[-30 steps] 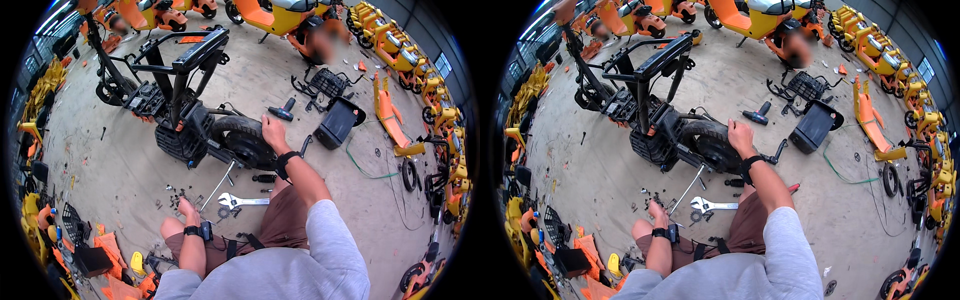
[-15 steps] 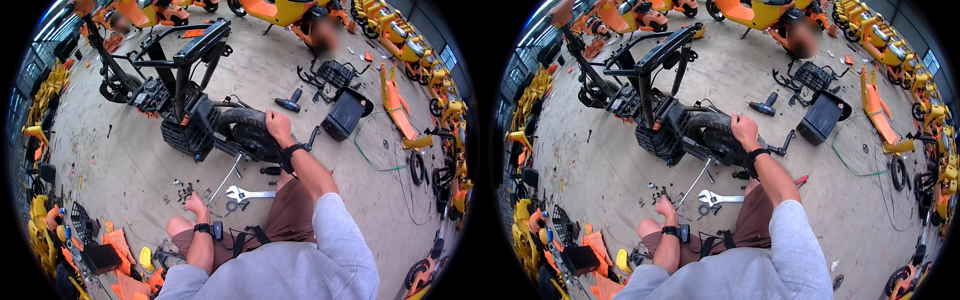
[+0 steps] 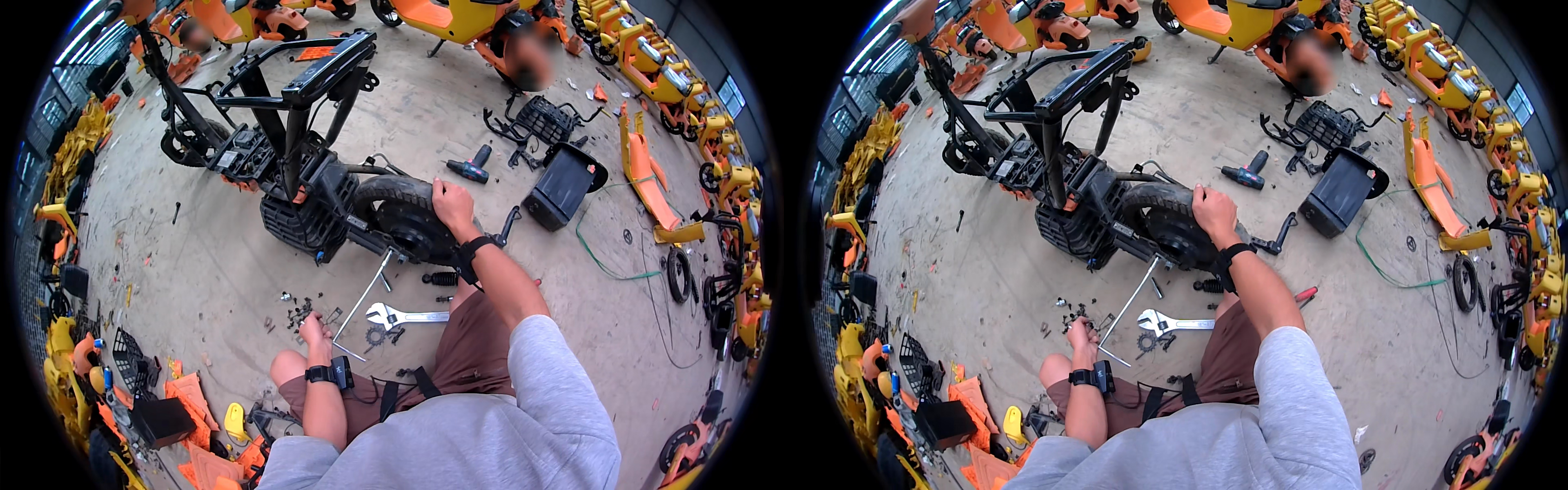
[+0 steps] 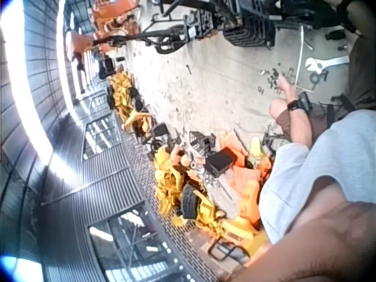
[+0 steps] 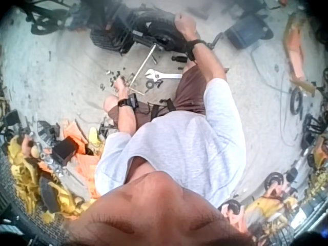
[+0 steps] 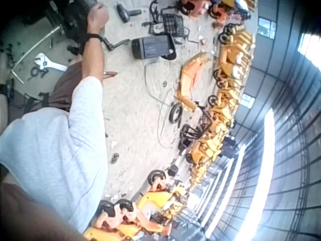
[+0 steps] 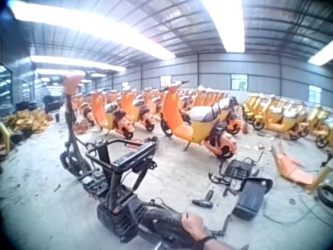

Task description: The person uses a wrench to loosen a nut on a scooter wheel, then uses a power drill and a screwdriver to remove screws from a white plastic housing.

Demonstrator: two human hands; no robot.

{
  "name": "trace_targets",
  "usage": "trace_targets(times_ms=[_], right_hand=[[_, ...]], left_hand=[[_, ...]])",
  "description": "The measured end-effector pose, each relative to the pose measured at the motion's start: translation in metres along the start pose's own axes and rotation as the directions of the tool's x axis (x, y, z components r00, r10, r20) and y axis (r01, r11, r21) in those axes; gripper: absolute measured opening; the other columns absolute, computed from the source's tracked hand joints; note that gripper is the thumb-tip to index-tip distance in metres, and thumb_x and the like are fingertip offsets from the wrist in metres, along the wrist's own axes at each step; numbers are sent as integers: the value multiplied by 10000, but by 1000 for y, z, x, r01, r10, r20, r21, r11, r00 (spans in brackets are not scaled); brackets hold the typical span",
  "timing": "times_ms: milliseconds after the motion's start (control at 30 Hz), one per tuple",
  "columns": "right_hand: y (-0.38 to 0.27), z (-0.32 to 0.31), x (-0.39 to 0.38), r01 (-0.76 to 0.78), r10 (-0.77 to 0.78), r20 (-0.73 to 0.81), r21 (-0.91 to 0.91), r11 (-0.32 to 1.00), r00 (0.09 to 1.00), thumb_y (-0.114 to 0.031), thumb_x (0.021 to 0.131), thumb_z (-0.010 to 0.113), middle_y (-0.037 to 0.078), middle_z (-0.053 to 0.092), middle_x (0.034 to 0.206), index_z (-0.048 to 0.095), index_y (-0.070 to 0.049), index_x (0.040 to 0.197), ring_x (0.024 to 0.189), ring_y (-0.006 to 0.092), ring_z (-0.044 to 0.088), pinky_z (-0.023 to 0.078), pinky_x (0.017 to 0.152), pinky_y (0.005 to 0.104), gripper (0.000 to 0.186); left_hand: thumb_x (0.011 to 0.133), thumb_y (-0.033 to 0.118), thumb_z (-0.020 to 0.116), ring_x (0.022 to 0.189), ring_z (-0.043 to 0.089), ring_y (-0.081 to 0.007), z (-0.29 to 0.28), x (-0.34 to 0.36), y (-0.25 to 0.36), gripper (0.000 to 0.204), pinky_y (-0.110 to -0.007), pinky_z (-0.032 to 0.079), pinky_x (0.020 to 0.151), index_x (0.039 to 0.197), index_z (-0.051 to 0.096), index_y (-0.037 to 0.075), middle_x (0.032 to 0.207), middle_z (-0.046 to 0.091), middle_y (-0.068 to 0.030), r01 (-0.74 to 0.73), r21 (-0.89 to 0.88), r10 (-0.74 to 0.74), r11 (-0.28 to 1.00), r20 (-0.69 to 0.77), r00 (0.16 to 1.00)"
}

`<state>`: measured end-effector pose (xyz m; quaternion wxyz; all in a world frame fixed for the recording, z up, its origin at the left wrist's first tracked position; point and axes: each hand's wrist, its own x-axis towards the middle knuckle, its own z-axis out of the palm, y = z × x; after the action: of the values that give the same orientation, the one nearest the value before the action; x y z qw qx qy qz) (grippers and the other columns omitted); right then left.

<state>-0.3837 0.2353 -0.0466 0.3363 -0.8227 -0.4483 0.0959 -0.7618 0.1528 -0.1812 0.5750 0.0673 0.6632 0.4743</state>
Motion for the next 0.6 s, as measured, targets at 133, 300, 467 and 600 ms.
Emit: trace_targets(times_ms=[133,300,467,600], right_hand=[[-2,-1,0,-9,9,1,-5,1000,1000,-398,887,402,244,631,820,686,-61,849,821,433,593,459,780,482,442],[0,0,1,18,-18,-13,3,1000,1000,-398,884,405,238,632,807,690,-69,855,812,427,597,463,775,480,437],[0,-2,0,16,-16,-12,-10,1000,1000,-401,884,402,232,635,811,693,-76,859,812,420,599,464,770,478,437],[-2,-3,-1,18,-18,1,8,1000,1000,-404,886,399,226,637,816,693,-78,860,813,417,601,465,768,475,440]], left_hand=[[735,79,533,354,194,-78,-8,3,1,245,-245,159,328,597,340,136,474,243,50,153,-79,-145,985,105,984],[756,110,548,370,208,-80,-15,11,-3,285,-241,191,344,594,316,146,475,236,48,162,-246,-138,955,113,984],[793,149,582,424,376,-124,-3,0,-7,288,-252,323,396,592,379,112,513,370,5,-100,-320,105,942,-2,994],[818,85,539,510,497,-173,-12,4,-16,121,-298,443,460,784,425,59,651,488,-65,-215,10,215,977,21,976]])
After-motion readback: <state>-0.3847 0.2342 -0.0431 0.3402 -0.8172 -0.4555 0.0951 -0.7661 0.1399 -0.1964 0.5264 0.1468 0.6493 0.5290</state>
